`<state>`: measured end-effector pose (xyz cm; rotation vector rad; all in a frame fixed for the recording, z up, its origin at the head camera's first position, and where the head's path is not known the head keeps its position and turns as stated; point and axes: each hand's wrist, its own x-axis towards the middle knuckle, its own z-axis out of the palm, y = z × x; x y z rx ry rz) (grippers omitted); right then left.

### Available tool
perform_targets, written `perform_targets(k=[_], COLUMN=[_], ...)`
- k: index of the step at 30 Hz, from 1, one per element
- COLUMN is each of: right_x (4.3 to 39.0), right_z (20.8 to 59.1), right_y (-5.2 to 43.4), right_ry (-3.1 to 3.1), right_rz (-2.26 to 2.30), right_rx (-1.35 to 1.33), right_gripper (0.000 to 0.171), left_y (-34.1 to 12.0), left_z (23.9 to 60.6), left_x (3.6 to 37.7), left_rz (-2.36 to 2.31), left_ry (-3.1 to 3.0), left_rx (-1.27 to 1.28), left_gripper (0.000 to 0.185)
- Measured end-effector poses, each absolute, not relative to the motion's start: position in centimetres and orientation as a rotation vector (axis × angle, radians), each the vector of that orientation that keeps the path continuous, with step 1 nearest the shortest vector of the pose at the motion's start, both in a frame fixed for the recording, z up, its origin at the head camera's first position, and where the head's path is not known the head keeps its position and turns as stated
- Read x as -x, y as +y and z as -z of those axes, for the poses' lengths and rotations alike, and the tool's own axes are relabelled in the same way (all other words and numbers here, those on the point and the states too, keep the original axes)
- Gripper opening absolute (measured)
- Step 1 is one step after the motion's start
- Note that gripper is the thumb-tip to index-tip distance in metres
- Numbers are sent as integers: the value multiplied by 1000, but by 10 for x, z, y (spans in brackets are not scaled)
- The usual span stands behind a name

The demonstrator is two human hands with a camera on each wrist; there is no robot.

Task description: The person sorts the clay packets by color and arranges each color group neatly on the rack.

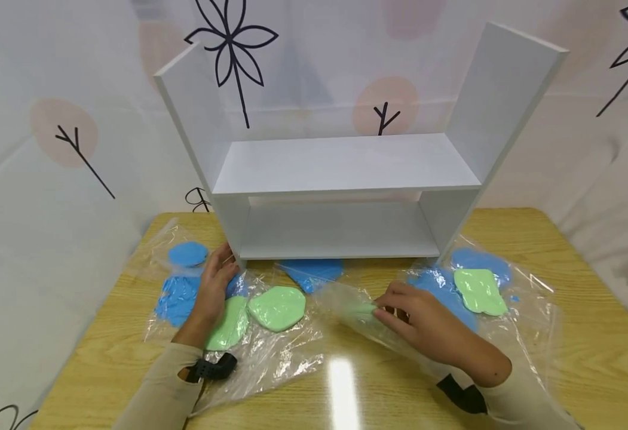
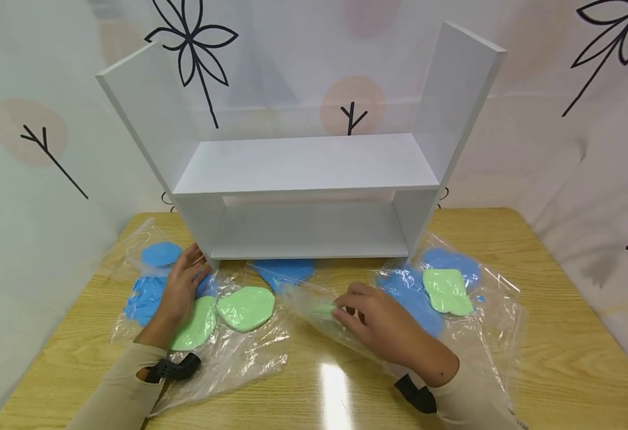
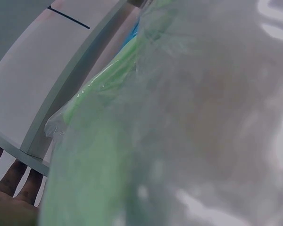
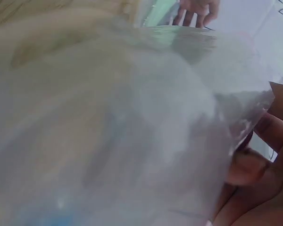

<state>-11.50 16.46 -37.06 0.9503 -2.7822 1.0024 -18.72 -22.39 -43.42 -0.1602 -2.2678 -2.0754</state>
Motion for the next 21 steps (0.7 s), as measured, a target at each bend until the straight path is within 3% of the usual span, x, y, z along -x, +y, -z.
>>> perform_targets(k=[8, 21], right_x=[118, 122], right_z=[370, 363], right_y=[168, 171], right_ry=[-2597, -2635], right_rz=[-1333, -1864], right_rx=[-911, -568], right_gripper=[14, 19], left_y=[-225, -224], left_z=[436, 434], left_x=[188, 188], left_rz=[2049, 2099], left_ry=[-2287, -2261], left_rx=[151, 125], left_gripper=[52, 53])
